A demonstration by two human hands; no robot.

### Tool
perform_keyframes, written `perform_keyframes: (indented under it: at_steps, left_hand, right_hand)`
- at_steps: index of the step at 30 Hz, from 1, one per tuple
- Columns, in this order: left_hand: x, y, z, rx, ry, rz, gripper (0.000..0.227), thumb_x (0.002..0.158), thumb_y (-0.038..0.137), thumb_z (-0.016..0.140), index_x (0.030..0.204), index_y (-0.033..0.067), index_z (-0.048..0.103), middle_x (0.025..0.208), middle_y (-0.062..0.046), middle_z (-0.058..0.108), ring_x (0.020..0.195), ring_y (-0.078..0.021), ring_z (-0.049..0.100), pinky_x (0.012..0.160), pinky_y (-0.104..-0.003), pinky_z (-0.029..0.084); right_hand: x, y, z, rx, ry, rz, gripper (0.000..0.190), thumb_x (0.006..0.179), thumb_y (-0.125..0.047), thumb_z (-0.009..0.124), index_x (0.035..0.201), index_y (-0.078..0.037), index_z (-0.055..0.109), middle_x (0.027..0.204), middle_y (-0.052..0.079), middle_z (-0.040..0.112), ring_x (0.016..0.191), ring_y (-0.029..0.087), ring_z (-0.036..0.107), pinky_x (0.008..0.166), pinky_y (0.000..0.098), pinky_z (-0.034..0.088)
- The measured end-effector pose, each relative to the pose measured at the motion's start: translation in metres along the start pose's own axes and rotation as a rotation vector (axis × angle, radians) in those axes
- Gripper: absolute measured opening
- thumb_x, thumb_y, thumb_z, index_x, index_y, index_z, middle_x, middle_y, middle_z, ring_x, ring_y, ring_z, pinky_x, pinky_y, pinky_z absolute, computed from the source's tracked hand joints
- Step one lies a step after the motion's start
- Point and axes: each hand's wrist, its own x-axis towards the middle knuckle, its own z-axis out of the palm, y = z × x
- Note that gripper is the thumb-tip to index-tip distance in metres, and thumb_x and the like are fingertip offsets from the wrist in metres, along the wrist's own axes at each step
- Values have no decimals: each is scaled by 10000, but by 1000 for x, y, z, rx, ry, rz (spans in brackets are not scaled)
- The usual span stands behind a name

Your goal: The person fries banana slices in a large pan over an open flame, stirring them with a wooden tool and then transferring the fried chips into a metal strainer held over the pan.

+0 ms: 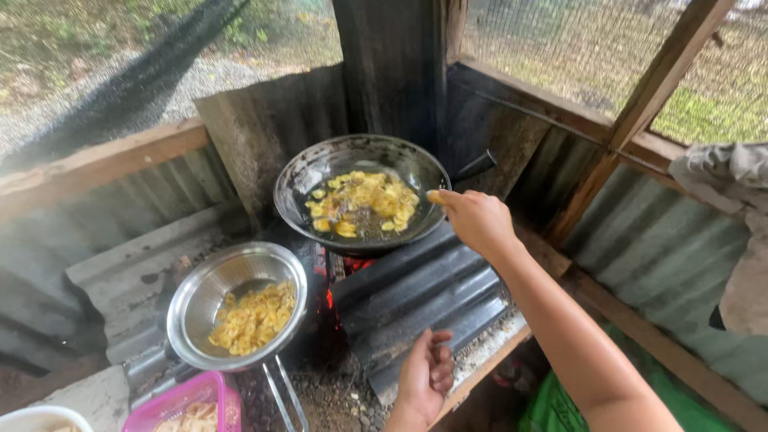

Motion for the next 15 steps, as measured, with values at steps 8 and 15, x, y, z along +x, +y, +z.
perform_keyframes:
  at_steps: [8, 15]
  left_hand:
    - [3, -8, -9, 2, 41, -5, 315, 1024, 330, 563, 1069, 38, 672, 730, -4, 551, 489, -69, 370, 407, -230, 249]
    - [0, -7, -8, 10, 35, -25, 305, 1012, 337, 576, 1068, 49, 659, 732, -2, 552, 487, -65, 363, 409, -225, 252]
  right_hand:
    - [14, 26, 38, -218, -79, 203, 363, 1122, -415, 466, 1104, -170, 733, 927, 152, 747, 880, 382, 724, 783, 512, 564]
    - [20, 40, 44, 15, 10, 168, 303, 981, -344, 533, 1063, -154, 754, 917, 183, 748, 876, 430, 702, 786, 548, 556]
